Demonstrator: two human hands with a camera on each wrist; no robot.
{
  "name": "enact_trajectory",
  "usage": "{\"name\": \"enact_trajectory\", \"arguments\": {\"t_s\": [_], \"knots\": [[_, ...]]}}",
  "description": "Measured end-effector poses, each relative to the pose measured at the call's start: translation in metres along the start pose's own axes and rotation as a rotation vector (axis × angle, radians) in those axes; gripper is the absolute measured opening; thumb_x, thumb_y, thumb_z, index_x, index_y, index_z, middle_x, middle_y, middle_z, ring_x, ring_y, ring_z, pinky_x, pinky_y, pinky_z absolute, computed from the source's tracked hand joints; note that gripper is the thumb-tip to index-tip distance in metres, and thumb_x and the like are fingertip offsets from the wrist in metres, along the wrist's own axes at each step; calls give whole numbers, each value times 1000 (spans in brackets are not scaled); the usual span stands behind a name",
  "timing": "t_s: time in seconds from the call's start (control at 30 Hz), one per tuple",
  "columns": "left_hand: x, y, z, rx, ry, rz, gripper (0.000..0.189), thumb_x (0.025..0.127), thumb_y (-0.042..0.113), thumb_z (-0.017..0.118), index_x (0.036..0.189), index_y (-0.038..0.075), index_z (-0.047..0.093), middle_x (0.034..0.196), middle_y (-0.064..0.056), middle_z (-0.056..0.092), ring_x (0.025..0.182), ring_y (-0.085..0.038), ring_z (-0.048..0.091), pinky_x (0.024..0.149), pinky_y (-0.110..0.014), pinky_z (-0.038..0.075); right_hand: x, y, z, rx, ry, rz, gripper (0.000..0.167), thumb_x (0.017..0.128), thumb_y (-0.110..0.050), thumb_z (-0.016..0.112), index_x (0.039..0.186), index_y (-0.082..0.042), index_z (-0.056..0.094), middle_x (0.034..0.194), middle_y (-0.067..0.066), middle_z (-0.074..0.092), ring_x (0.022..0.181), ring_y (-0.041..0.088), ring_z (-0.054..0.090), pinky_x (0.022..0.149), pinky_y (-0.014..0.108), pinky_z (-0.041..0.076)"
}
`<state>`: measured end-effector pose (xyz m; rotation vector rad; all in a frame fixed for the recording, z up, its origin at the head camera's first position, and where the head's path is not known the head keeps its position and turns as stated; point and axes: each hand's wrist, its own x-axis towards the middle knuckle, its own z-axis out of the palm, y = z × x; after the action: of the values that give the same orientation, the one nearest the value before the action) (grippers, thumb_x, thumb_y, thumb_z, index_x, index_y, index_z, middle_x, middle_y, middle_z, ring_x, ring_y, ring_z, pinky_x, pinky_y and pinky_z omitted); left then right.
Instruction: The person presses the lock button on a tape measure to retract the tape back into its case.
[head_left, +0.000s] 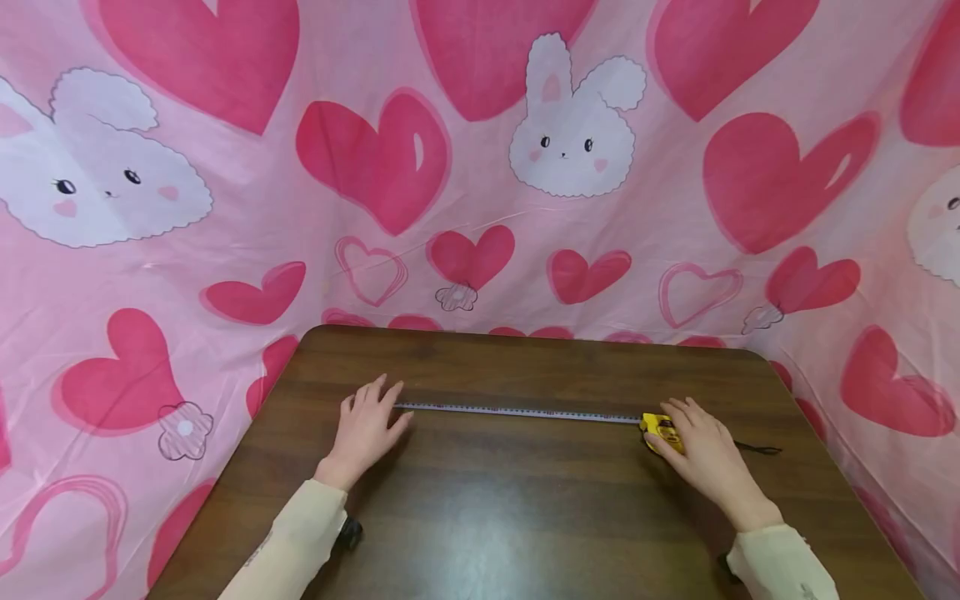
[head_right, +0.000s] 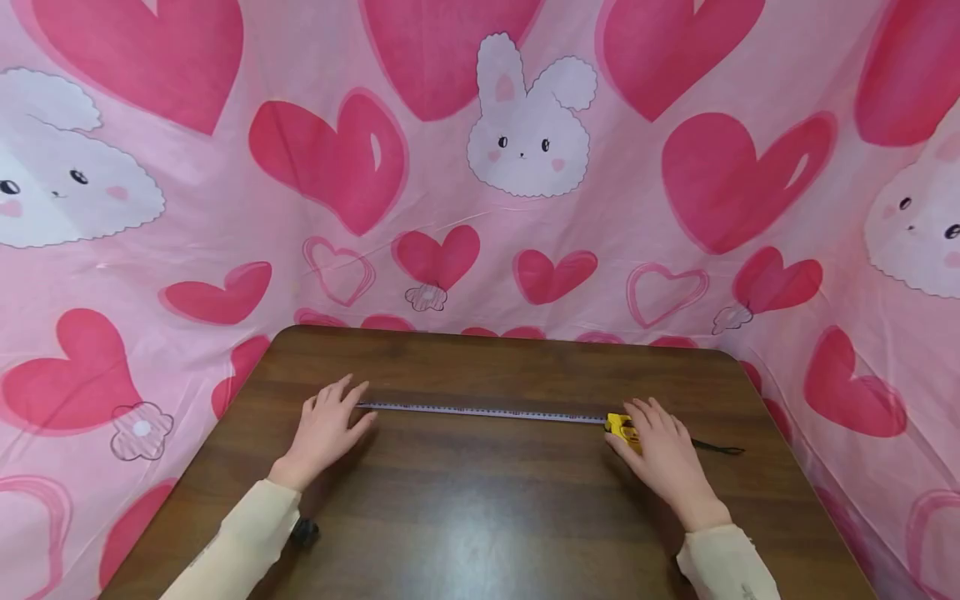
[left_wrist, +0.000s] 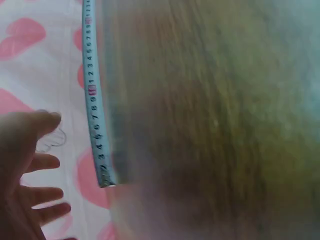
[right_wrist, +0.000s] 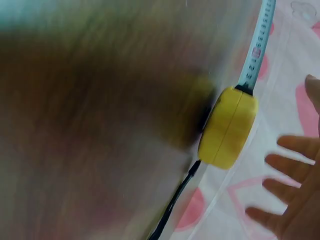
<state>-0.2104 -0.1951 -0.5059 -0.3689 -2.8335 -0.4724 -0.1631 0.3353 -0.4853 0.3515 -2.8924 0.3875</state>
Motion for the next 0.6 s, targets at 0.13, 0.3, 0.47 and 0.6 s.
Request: {"name": "enact_trajectory", "arguments": {"t_s": [0.13,0.3,0.47,0.6], "knots": [[6,-8,0,-103,37,-38,39,96,24,75,129,2,69,134,-26,61,119,-45,58,94,-64,47,4,9,-1,30,-1,-57,57,92,-29,80,132,7,62,132,31,62,125,53,55,101,72,43],[12,-16,-2,-185,-21,-99,36,97,19,75,128,0,68,127,-25,63,111,-41,62,98,-63,51,7,17,-1,74,-79,-23,62,91,-32,81,135,6,60,135,31,60,124,52,54,104,71,42],[14,-23,-2,-212,-82,-127,32,96,13,74,125,-1,68,122,-24,63,107,-40,64,96,-61,53,11,21,0,91,-140,0,69,92,-39,80,138,7,57,138,32,57,126,54,52,103,72,42],[16,-27,1,-209,-106,-129,27,96,10,74,121,0,70,120,-23,65,102,-38,65,93,-60,55,13,22,2,104,-169,3,72,91,-41,81,139,7,56,138,32,57,126,53,53,101,72,43]]}}
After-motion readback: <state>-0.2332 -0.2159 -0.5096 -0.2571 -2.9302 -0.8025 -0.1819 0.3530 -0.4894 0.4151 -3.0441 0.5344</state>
